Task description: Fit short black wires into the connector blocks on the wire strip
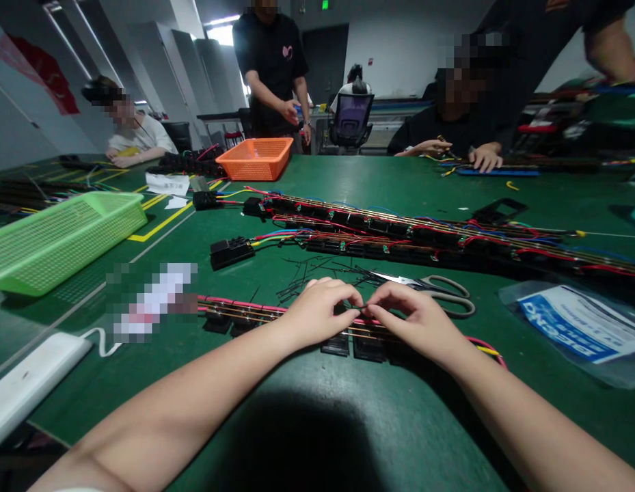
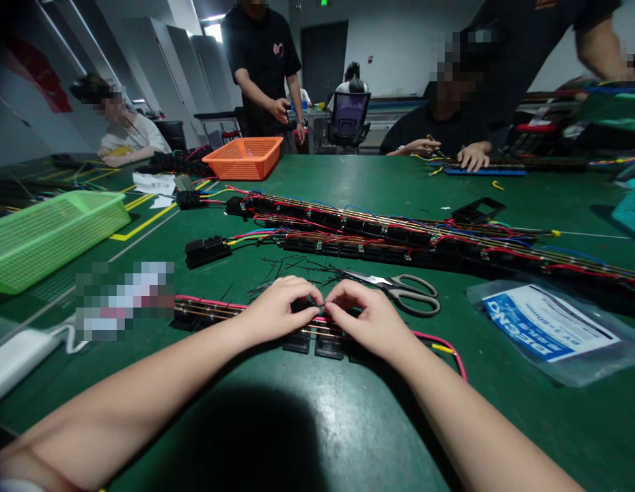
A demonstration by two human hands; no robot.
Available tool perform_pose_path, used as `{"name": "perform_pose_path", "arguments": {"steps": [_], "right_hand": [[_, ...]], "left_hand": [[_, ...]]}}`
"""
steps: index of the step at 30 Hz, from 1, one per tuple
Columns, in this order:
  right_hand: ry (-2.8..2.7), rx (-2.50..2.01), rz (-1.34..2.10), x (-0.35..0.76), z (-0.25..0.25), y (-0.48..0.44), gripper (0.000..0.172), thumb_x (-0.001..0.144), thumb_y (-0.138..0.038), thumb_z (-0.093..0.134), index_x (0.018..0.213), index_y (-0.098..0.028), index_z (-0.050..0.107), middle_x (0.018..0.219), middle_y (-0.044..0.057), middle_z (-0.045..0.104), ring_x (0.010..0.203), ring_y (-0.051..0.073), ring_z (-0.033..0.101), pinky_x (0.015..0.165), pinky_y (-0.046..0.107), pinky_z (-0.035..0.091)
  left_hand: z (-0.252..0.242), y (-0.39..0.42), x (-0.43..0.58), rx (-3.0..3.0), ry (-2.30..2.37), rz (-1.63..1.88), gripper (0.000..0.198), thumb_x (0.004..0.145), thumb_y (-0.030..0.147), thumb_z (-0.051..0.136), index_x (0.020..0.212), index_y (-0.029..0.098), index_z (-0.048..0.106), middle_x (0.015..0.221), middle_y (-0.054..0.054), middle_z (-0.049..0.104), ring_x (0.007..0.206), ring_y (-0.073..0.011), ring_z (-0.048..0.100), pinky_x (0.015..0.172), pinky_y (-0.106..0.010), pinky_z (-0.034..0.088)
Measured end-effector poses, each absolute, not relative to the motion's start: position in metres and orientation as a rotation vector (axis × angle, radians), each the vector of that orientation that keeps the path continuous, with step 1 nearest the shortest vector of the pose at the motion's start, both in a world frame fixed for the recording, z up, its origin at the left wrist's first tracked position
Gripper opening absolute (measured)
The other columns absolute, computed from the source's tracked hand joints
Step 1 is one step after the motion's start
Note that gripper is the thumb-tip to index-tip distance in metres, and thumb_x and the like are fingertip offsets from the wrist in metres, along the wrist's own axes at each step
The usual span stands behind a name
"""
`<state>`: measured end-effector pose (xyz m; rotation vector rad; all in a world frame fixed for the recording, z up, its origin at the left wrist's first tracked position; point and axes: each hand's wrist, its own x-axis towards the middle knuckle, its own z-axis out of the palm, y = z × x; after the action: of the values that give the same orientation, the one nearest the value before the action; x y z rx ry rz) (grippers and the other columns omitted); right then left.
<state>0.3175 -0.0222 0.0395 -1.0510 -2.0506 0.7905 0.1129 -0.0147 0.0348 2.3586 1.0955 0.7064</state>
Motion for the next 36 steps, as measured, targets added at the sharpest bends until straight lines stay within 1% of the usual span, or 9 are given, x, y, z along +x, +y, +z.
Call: {"name": "perform_pose_path", "arguments": {"steps": [6, 11, 19, 26, 28, 30, 33, 34, 36], "right_hand": [[-1.906, -1.059, 0.971, 0.317, 0.040, -0.021, 0.015, 0.083, -0.034, 0.066, 0.082, -0.020, 0.064, 0.074, 0.003, 0.066, 0.068, 0.017, 0.063, 0.063, 0.029, 0.051], [-1.810, -1.066, 1.055, 0.316, 0.041, -0.021, 0.018, 0.080, -0.037, 0.068, 0.081, -0.019, 0.064, 0.073, 0.003, 0.066, 0.067, 0.016, 0.062, 0.062, 0.028, 0.050], [-1.776, -1.081, 1.082, 0.317, 0.041, -0.020, 0.024, 0.078, -0.042, 0.071, 0.081, -0.020, 0.064, 0.073, 0.003, 0.067, 0.067, 0.017, 0.062, 0.063, 0.030, 0.050], [-1.806, -1.088, 1.019, 0.317, 0.040, -0.020, 0.021, 0.079, -0.039, 0.071, 0.079, -0.019, 0.066, 0.074, 0.002, 0.063, 0.067, 0.015, 0.059, 0.063, 0.028, 0.049], [-1.807, -1.085, 1.018, 0.316, 0.040, -0.020, 0.020, 0.079, -0.039, 0.070, 0.079, -0.019, 0.066, 0.074, 0.002, 0.063, 0.067, 0.015, 0.058, 0.063, 0.028, 0.048], [-1.799, -1.087, 1.018, 0.316, 0.040, -0.020, 0.021, 0.079, -0.039, 0.070, 0.079, -0.019, 0.066, 0.074, 0.002, 0.063, 0.067, 0.015, 0.059, 0.064, 0.028, 0.049], [-1.793, -1.103, 1.023, 0.316, 0.040, -0.020, 0.021, 0.080, -0.040, 0.069, 0.080, -0.019, 0.064, 0.073, 0.001, 0.063, 0.066, 0.015, 0.059, 0.063, 0.028, 0.049], [-1.793, -1.109, 1.024, 0.317, 0.040, -0.020, 0.022, 0.081, -0.040, 0.069, 0.080, -0.019, 0.064, 0.073, 0.002, 0.063, 0.065, 0.015, 0.059, 0.062, 0.028, 0.049], [-1.795, -1.121, 1.017, 0.317, 0.040, -0.020, 0.022, 0.081, -0.041, 0.068, 0.080, -0.019, 0.063, 0.073, 0.002, 0.063, 0.065, 0.015, 0.059, 0.061, 0.029, 0.049]], "left_hand": [[0.035, -0.014, 0.113, 2.356, 1.108, 0.689, 0.012, 0.089, 0.029, 0.054, 0.091, 0.023, 0.065, 0.094, 0.002, 0.071, 0.093, -0.0165, 0.059, 0.089, -0.034, 0.041], [0.036, -0.015, 0.114, 2.339, 1.109, 0.696, 0.011, 0.088, 0.025, 0.054, 0.087, 0.022, 0.064, 0.092, 0.002, 0.071, 0.092, -0.0158, 0.059, 0.088, -0.033, 0.041], [0.036, -0.016, 0.114, 2.335, 1.096, 0.678, 0.008, 0.086, 0.029, 0.059, 0.086, 0.022, 0.064, 0.092, 0.003, 0.071, 0.092, -0.0160, 0.059, 0.089, -0.033, 0.040], [0.035, -0.015, 0.113, 2.342, 1.093, 0.668, 0.009, 0.088, 0.028, 0.057, 0.086, 0.022, 0.063, 0.091, 0.003, 0.070, 0.092, -0.0152, 0.059, 0.088, -0.032, 0.039], [0.036, -0.016, 0.113, 2.355, 1.097, 0.650, 0.009, 0.087, 0.031, 0.059, 0.087, 0.022, 0.062, 0.091, 0.003, 0.069, 0.092, -0.0153, 0.059, 0.087, -0.032, 0.039], [0.037, -0.017, 0.113, 2.401, 1.106, 0.609, 0.018, 0.086, 0.041, 0.063, 0.090, 0.023, 0.061, 0.091, 0.002, 0.068, 0.093, -0.0166, 0.059, 0.086, -0.033, 0.038], [0.041, -0.021, 0.113, 2.543, 1.118, 0.483, 0.042, 0.079, 0.061, 0.064, 0.096, 0.022, 0.060, 0.094, -0.001, 0.067, 0.094, -0.0211, 0.059, 0.084, -0.037, 0.036], [0.043, -0.021, 0.112, 2.592, 1.121, 0.433, 0.048, 0.077, 0.065, 0.064, 0.098, 0.022, 0.059, 0.094, -0.002, 0.067, 0.094, -0.0225, 0.059, 0.083, -0.038, 0.036], [0.047, -0.023, 0.112, 2.665, 1.127, 0.339, 0.054, 0.074, 0.068, 0.064, 0.101, 0.021, 0.059, 0.094, -0.003, 0.067, 0.093, -0.0241, 0.059, 0.082, -0.038, 0.035]]}}
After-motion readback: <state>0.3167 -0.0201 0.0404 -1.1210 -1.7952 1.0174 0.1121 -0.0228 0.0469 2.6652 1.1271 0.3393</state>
